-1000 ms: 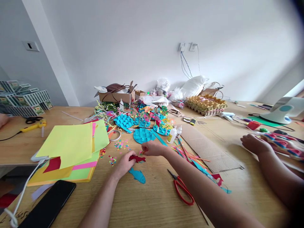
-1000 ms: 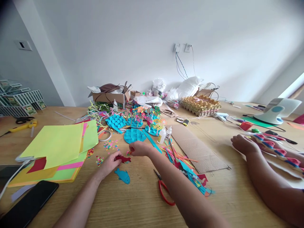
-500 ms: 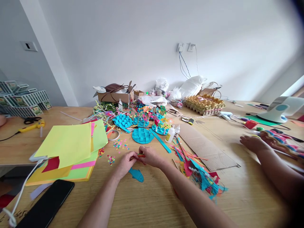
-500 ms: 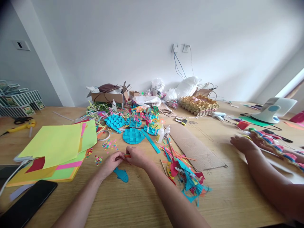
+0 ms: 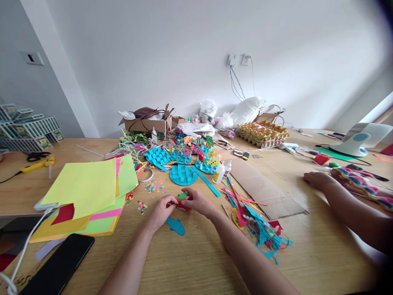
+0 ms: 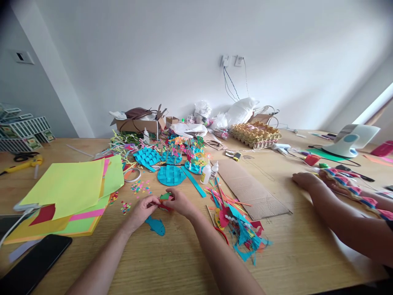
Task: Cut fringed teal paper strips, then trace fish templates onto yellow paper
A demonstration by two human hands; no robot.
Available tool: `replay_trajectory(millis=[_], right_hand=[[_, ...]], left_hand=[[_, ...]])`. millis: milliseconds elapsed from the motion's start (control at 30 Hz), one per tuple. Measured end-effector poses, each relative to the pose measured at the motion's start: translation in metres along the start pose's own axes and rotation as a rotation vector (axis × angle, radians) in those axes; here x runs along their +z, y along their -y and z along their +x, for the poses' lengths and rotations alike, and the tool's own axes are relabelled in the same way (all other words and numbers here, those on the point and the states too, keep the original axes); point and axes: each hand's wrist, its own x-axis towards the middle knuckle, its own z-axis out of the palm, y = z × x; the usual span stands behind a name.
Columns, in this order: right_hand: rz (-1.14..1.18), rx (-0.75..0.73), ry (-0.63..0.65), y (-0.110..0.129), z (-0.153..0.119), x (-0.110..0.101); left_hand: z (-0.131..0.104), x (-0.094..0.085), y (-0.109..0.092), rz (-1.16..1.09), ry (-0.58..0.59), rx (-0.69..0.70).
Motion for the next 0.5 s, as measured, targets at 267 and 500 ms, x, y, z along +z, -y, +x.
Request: replay_trajectory(millis=[267, 500], right_hand=[[0.174, 0.039, -0.037, 0.01, -0.0005, -0.0053], [0.129, 0.068, -0.032, 0.0072, 0.0046, -0.0109]], left_hand=[[-0.0023, -0.0029, -0.0037, 0.014, 0.024, 0.002], [-0.0011, -0.0039, -0.0022, 0.012, 0.007, -0.005]])
